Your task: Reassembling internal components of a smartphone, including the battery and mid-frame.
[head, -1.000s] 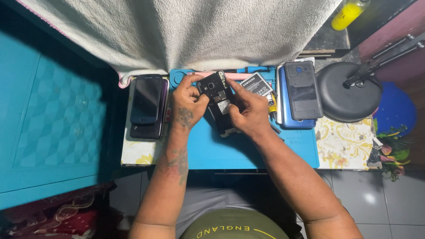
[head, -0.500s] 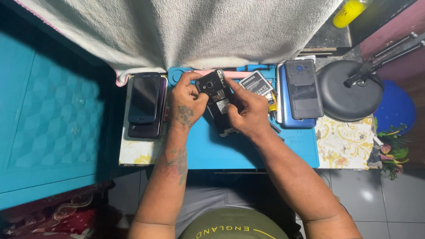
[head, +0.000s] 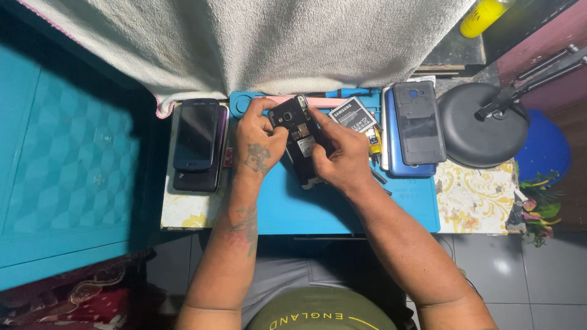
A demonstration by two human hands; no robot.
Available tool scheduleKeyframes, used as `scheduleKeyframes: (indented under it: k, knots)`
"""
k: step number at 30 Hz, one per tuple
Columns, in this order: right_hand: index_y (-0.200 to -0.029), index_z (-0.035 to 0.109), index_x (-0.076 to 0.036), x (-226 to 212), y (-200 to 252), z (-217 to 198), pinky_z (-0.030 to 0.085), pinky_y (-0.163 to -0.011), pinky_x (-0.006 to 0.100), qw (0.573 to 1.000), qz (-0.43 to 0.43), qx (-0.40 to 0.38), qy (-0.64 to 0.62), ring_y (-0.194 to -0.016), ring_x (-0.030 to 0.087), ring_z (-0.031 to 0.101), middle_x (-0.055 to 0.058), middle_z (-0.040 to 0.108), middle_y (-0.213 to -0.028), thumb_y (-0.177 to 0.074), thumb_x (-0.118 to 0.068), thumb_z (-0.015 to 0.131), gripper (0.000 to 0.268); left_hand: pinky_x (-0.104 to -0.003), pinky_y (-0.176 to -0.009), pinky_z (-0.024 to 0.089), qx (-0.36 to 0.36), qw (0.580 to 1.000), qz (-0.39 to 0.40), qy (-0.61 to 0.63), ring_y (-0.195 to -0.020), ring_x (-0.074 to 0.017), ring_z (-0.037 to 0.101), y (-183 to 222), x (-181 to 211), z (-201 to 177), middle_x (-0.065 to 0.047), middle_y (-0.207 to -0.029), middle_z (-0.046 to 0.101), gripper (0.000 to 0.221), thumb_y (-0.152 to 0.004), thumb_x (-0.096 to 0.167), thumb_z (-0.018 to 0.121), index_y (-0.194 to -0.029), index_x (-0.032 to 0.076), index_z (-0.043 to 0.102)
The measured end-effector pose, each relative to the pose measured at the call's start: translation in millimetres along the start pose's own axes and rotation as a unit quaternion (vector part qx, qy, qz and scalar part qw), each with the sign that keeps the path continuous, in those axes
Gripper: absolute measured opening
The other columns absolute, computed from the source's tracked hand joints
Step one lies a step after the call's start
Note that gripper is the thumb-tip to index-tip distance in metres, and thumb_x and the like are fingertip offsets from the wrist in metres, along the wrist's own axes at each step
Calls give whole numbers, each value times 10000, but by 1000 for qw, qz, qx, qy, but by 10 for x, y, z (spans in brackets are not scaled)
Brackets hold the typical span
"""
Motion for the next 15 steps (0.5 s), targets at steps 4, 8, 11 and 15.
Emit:
scheduleKeyframes:
  k: [4, 8, 11, 15]
  knots:
    - [-1321, 701, -15, -28, -24, -3, 331, -297, 247, 1000, -5, -1, -3, -315, 154, 479, 203, 723, -660, -721, 68, 607, 613, -249, -425, 490, 7, 1000, -11, -18, -412, -158, 585, 6, 51, -15, 6, -479, 593, 401, -690, 8, 555, -1063, 133, 630]
    - [-1316, 702, -14, -106, -42, -20, 336, -293, 245, 1000, -6, 1, 4, -310, 157, 478, 208, 723, -666, -724, 64, 598, 606, -253, -439, 502, 6, 1000, -10, -17, -416, -162, 593, 15, 91, -15, 2, -476, 602, 391, -694, 3, 554, -1052, 140, 631]
    - [-1311, 703, -8, -114, -40, -18, 335, -290, 243, 1000, -9, 2, 7, -308, 158, 482, 212, 721, -665, -725, 65, 595, 600, -254, -441, 505, 3, 1000, -11, -28, -416, -165, 594, 10, 68, -4, 3, -471, 601, 391, -690, 8, 558, -1049, 143, 635]
    - [-1296, 704, 9, -103, -33, -14, 334, -280, 237, 1000, -10, 2, 5, -316, 160, 494, 219, 733, -694, -722, 64, 591, 588, -265, -463, 509, -1, 999, -23, -30, -437, -165, 605, 9, 65, -12, 8, -483, 605, 403, -684, 16, 555, -1053, 155, 642]
Point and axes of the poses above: each hand's wrist, its own y-axis away from the middle knuckle, its own z-axis out of the palm, x = y × z, the point moved 3 cm from there along -y, towards the middle knuckle
